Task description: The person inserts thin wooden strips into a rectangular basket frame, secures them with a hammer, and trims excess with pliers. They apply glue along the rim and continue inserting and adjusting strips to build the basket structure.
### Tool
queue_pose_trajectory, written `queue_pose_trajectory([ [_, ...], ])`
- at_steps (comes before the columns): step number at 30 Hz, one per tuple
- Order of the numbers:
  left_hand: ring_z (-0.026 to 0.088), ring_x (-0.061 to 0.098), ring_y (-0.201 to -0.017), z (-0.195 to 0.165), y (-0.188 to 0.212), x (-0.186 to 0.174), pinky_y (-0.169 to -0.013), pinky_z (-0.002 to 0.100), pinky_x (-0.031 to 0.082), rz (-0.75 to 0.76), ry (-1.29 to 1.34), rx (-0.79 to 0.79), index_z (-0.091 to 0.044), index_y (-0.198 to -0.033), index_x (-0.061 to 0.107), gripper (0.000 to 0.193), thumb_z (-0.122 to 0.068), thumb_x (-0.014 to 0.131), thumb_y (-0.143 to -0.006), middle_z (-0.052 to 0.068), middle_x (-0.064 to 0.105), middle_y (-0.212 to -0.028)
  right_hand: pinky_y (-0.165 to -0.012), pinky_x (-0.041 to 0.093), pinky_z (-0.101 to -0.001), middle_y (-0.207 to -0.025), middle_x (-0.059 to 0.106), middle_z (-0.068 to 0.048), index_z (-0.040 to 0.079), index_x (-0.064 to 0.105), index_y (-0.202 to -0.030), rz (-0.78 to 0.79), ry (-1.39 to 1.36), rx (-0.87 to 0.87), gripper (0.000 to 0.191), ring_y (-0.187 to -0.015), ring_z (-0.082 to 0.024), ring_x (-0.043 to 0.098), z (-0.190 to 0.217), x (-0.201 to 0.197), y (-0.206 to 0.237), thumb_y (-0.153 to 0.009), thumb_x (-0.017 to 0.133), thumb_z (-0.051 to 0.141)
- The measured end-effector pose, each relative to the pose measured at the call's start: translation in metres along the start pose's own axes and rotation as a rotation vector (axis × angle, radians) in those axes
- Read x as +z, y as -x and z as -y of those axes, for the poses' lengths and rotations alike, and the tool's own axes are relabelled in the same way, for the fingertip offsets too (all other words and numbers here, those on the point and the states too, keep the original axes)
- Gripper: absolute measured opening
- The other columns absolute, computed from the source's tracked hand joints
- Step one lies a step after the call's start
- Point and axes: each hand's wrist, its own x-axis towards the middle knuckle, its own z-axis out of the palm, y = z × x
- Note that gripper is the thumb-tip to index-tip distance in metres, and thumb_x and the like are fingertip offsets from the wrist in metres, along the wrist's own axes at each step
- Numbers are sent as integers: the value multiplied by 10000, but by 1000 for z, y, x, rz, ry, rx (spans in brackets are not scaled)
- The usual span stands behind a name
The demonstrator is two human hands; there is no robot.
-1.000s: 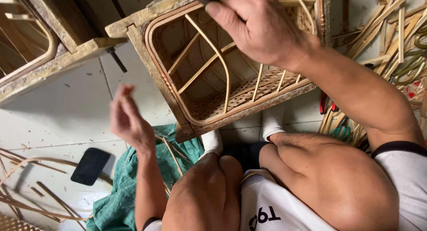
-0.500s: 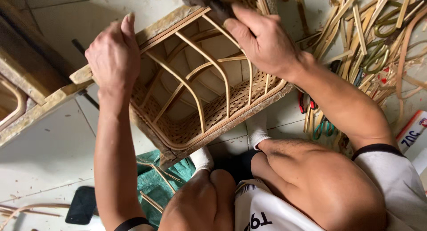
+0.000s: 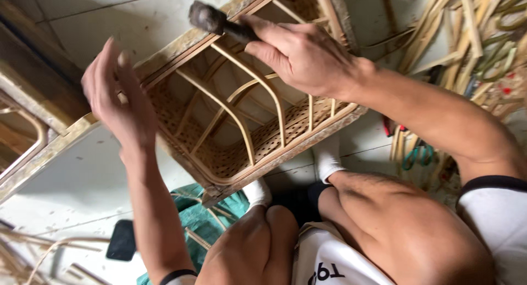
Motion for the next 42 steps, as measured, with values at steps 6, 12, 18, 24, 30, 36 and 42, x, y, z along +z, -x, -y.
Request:
queue_pose_trajectory([
  [6,321,330,-1588,-28,98,-29,-1320,534,272,-48,-136,-33,-86,-1650,283,793,-121,769,-1024,156,361,-1668,-385,405,-253,-761,635,-74,-29,503,-1515,33,-5,-168,455,-484,-92,471,28,33,-25,-1157,563,245],
  [12,386,238,-1654,-66,151,-1,-1384,533,242,85,290,-446,-43,-1691,27,1000,-270,746,-1035,252,187,-1753,-346,381,-257,-753,653,-77,7,527,-1496,62,73,-184,425,-435,-108,457,9,53,-28,-1125,606,200],
  [18,381,216,-1593,-39,125,-25,-1355,555,160,-6,-68,-76,-90,-1687,127,946,-355,765,-1040,218,229,-1721,-345,360,-254,-656,559,-35,-4,588,-1116,-37,49,3,223,-444,-94,430,-1,11,-9,-1163,527,206],
  [24,347,475,-1462,-5,10,-5,-1262,564,260,207,-409,215,33,-1615,308,829,-268,740,-975,206,534,-1554,-367,354,-245,-640,524,-20,-18,637,-1148,-131,-8,113,255,-430,-80,438,-6,-42,23,-1163,486,187],
  [30,222,592,-771,19,-35,46,-681,388,507,604,-544,68,-55,-1308,552,454,-65,643,-862,101,670,-912,-494,392,-303,-695,562,-78,4,611,-1070,-156,56,79,241,-542,-144,523,-29,-29,39,-1223,579,188],
  [36,166,472,-689,39,-29,53,-596,344,425,451,-574,120,-104,-974,549,341,-372,579,-1184,44,571,-793,-494,445,-301,-748,607,-75,-14,612,-1184,-290,59,115,200,-576,-133,561,-40,-58,59,-1215,540,170],
  [42,146,509,-687,37,-25,58,-651,312,456,414,-682,273,-121,-933,574,474,-557,670,-1092,22,603,-780,-415,421,-302,-686,605,-66,-12,625,-1286,-240,30,293,256,-473,-135,509,-63,-46,76,-1185,515,197],
])
